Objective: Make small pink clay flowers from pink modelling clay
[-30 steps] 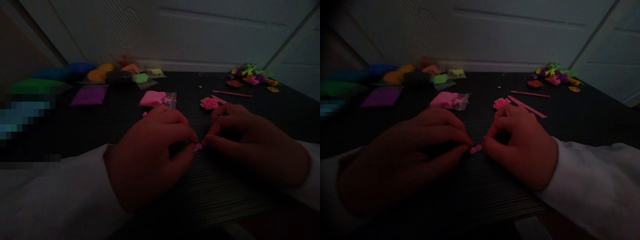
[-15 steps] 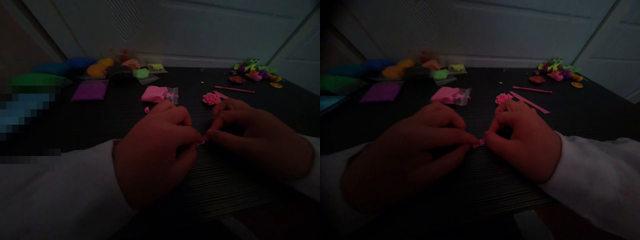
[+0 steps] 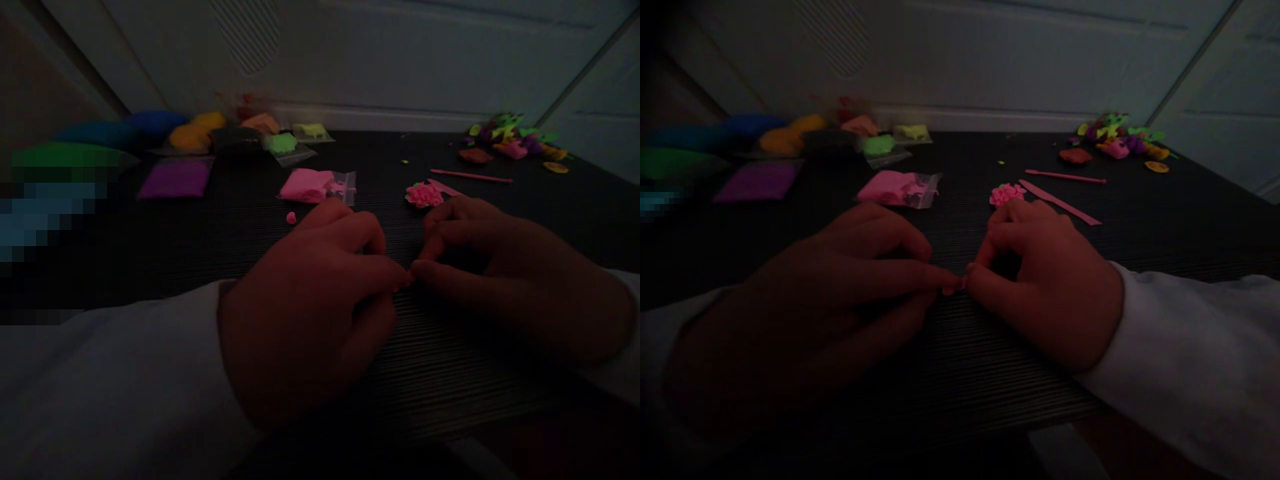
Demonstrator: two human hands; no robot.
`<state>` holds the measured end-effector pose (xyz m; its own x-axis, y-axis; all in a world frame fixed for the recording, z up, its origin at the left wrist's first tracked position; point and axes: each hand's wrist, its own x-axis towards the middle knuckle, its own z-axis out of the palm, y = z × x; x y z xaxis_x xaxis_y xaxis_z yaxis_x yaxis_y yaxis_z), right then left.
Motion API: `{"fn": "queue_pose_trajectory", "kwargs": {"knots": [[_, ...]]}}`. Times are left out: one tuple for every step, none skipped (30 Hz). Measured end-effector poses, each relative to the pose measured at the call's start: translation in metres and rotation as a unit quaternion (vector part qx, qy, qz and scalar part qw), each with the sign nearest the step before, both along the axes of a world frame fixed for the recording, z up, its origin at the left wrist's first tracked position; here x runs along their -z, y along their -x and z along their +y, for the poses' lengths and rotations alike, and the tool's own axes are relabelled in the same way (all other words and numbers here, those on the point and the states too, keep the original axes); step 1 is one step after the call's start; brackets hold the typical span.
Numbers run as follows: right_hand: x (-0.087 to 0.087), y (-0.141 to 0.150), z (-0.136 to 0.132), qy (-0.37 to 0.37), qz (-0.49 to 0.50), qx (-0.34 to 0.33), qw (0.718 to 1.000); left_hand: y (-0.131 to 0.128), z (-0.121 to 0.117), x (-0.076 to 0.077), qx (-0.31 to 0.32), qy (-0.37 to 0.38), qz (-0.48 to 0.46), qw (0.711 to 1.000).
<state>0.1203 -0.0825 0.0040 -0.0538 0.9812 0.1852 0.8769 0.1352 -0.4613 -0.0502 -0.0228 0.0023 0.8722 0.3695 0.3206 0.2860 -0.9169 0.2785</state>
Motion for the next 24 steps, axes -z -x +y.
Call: {"fn": "queue_pose_trajectory", "kwargs": {"knots": [[0.000, 0.000, 0.000, -0.002, -0.001, -0.001, 1.000, -0.001, 0.000, 0.000, 0.000, -0.004, 0.003, 1.000], [0.000, 0.000, 0.000, -0.006, -0.001, -0.002, 1.000, -0.001, 0.000, 0.000, 0.001, -0.009, 0.007, 1.000], [0.000, 0.000, 0.000, -0.008, 0.000, -0.002, 1.000, -0.001, 0.000, -0.001, 0.004, -0.014, 0.010, 1.000], [0.000, 0.000, -0.001, -0.010, 0.001, -0.003, 1.000, -0.001, 0.000, -0.001, 0.007, -0.018, 0.013, 1.000], [0.000, 0.000, -0.001, -0.008, 0.001, -0.003, 1.000, -0.001, -0.001, -0.001, 0.008, -0.019, 0.017, 1.000], [0.000, 0.000, -0.001, -0.008, 0.001, 0.000, 1.000, -0.001, -0.001, -0.001, 0.010, -0.020, 0.020, 1.000], [-0.001, 0.000, -0.001, -0.004, 0.001, 0.002, 1.000, -0.001, -0.001, -0.001, 0.008, -0.019, 0.023, 1.000], [-0.001, 0.000, -0.001, 0.000, 0.000, 0.003, 1.000, -0.001, -0.002, -0.001, 0.005, -0.016, 0.025, 1.000], [-0.001, 0.001, -0.001, 0.002, 0.000, 0.005, 1.000, -0.001, -0.002, -0.001, 0.001, -0.014, 0.027, 1.000], [-0.001, 0.002, -0.001, 0.004, 0.001, 0.005, 1.000, -0.001, -0.002, 0.000, -0.002, -0.011, 0.028, 1.000], [-0.002, 0.003, -0.001, 0.005, 0.002, 0.006, 1.000, -0.001, -0.002, 0.000, -0.004, -0.009, 0.026, 1.000], [-0.002, 0.004, -0.001, 0.004, 0.002, 0.008, 1.000, -0.001, -0.002, 0.000, -0.005, -0.007, 0.024, 1.000], [-0.002, 0.004, -0.001, 0.006, 0.001, 0.013, 1.000, -0.001, -0.002, 0.001, -0.004, -0.006, 0.023, 1.000], [-0.003, 0.004, -0.002, 0.005, -0.001, 0.017, 1.000, -0.001, -0.002, 0.001, -0.003, -0.005, 0.021, 1.000], [-0.003, 0.003, -0.002, 0.003, -0.002, 0.020, 1.000, -0.001, -0.001, 0.001, -0.005, -0.004, 0.017, 1.000], [-0.003, 0.001, -0.003, 0.000, -0.005, 0.021, 1.000, -0.001, -0.001, 0.002, -0.007, -0.002, 0.012, 1.000], [-0.004, -0.001, -0.003, -0.008, -0.008, 0.025, 1.000, -0.001, -0.001, 0.002, -0.008, 0.001, 0.007, 1.000], [-0.005, -0.004, -0.004, -0.015, -0.011, 0.027, 0.999, -0.001, -0.001, 0.003, -0.008, 0.008, 0.000, 1.000], [-0.006, -0.008, -0.005, -0.022, -0.011, 0.030, 0.999, -0.001, -0.001, 0.003, -0.011, 0.016, -0.007, 1.000], [-0.007, -0.011, -0.007, -0.029, -0.009, 0.037, 0.999, 0.000, -0.001, 0.004, -0.015, 0.026, -0.014, 0.999], [-0.009, -0.014, -0.009, -0.025, -0.006, 0.040, 0.999, 0.000, -0.002, 0.004, -0.019, 0.036, -0.019, 0.999], [-0.011, -0.017, -0.012, -0.022, 0.004, 0.043, 0.999, 0.000, -0.002, 0.004, -0.025, 0.046, -0.023, 0.998], [-0.012, -0.019, -0.016, -0.021, 0.014, 0.043, 0.999, 0.000, -0.003, 0.005, -0.030, 0.052, -0.026, 0.998], [-0.013, -0.020, -0.021, -0.015, 0.020, 0.043, 0.999, 0.000, -0.004, 0.004, -0.035, 0.056, -0.028, 0.997]]}}
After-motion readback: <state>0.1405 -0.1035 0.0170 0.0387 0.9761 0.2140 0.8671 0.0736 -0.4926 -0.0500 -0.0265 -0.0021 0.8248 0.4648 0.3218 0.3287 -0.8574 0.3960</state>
